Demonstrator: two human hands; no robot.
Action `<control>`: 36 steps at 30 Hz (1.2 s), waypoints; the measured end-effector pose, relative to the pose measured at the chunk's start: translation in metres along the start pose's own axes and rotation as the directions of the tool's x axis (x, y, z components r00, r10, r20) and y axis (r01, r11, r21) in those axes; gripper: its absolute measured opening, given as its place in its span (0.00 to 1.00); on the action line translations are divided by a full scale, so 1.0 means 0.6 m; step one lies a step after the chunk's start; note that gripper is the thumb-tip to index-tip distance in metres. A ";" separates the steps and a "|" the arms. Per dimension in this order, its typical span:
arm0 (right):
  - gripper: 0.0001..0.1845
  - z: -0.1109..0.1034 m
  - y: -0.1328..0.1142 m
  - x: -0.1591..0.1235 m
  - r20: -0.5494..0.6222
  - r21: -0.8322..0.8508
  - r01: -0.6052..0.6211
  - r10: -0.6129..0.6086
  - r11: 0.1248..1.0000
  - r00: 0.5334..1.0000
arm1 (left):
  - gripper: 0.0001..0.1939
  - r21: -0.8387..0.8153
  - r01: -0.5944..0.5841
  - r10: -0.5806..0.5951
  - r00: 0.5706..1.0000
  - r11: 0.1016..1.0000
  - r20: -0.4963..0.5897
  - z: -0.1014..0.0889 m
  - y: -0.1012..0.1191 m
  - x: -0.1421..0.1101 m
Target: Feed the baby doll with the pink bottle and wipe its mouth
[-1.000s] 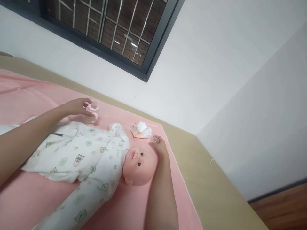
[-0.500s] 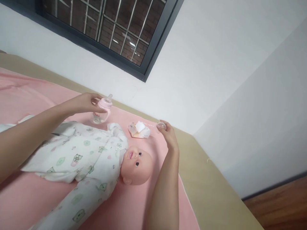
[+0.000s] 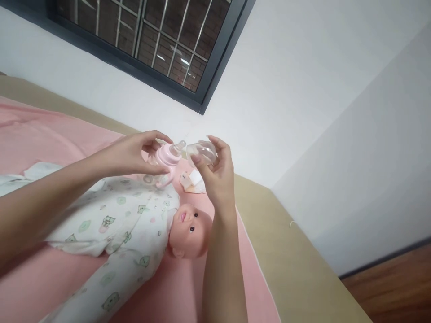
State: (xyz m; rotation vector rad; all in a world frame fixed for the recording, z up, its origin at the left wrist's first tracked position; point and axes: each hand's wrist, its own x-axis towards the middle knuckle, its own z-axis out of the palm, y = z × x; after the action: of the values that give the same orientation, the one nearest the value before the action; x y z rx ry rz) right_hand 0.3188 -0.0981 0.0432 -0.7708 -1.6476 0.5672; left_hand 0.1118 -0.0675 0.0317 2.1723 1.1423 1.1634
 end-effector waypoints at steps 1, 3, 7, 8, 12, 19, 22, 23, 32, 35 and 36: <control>0.29 0.007 -0.002 -0.002 -0.023 -0.010 0.020 -0.021 1.000 1.000 | 0.33 0.008 -0.026 0.026 1.000 1.000 0.017 0.002 0.008 -0.005; 0.29 0.017 -0.003 -0.005 -0.041 -0.035 0.040 -0.041 0.999 0.998 | 0.32 0.019 -0.053 0.052 0.997 0.998 0.059 0.006 0.019 -0.014; 0.26 0.024 -0.003 -0.008 0.028 -0.061 0.005 -0.003 0.998 1.000 | 0.31 0.052 -0.041 0.037 0.997 0.998 0.069 0.012 0.028 -0.022; 0.25 0.025 -0.004 -0.009 0.058 -0.067 -0.007 0.011 0.998 0.998 | 0.31 0.057 -0.039 0.035 0.997 0.998 0.062 0.013 0.028 -0.022; 0.27 0.029 -0.005 -0.012 0.160 -0.103 -0.030 0.046 0.994 0.986 | 0.31 0.011 -0.039 0.038 0.997 0.999 0.063 0.015 0.027 -0.021; 0.42 0.037 0.000 -0.016 0.236 -0.107 -0.039 0.063 0.993 0.970 | 0.41 -0.063 -0.011 0.014 0.998 0.998 0.053 0.013 0.030 -0.025; 0.43 0.038 -0.001 -0.018 0.200 -0.132 -0.033 0.060 0.991 0.978 | 0.42 -0.071 -0.035 0.040 0.997 0.997 0.067 0.012 0.031 -0.026; 0.43 0.039 -0.002 -0.019 0.190 -0.143 -0.028 0.055 0.989 0.980 | 0.42 -0.077 -0.047 0.052 0.996 0.996 0.065 0.012 0.030 -0.026; 0.46 -0.017 0.018 0.000 -0.004 -0.269 -0.007 0.006 0.963 1.000 | 0.35 -0.150 -0.121 0.123 0.992 0.981 0.005 -0.001 0.017 -0.032; 0.48 -0.061 0.050 0.012 -0.118 -0.411 -0.043 -0.007 0.910 0.993 | 0.33 -0.078 -0.132 0.133 0.991 0.988 0.017 -0.014 0.022 -0.041; 0.48 -0.075 0.064 0.014 -0.150 -0.457 -0.068 -0.001 0.887 0.989 | 0.31 -0.046 -0.137 0.139 0.989 0.989 0.048 -0.018 0.027 -0.046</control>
State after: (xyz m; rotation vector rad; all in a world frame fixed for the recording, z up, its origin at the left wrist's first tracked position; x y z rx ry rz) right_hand 0.3685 -0.0680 0.0307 -1.1621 -1.6512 0.1276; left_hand 0.1016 -0.0994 0.0355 2.2656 0.9501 1.1709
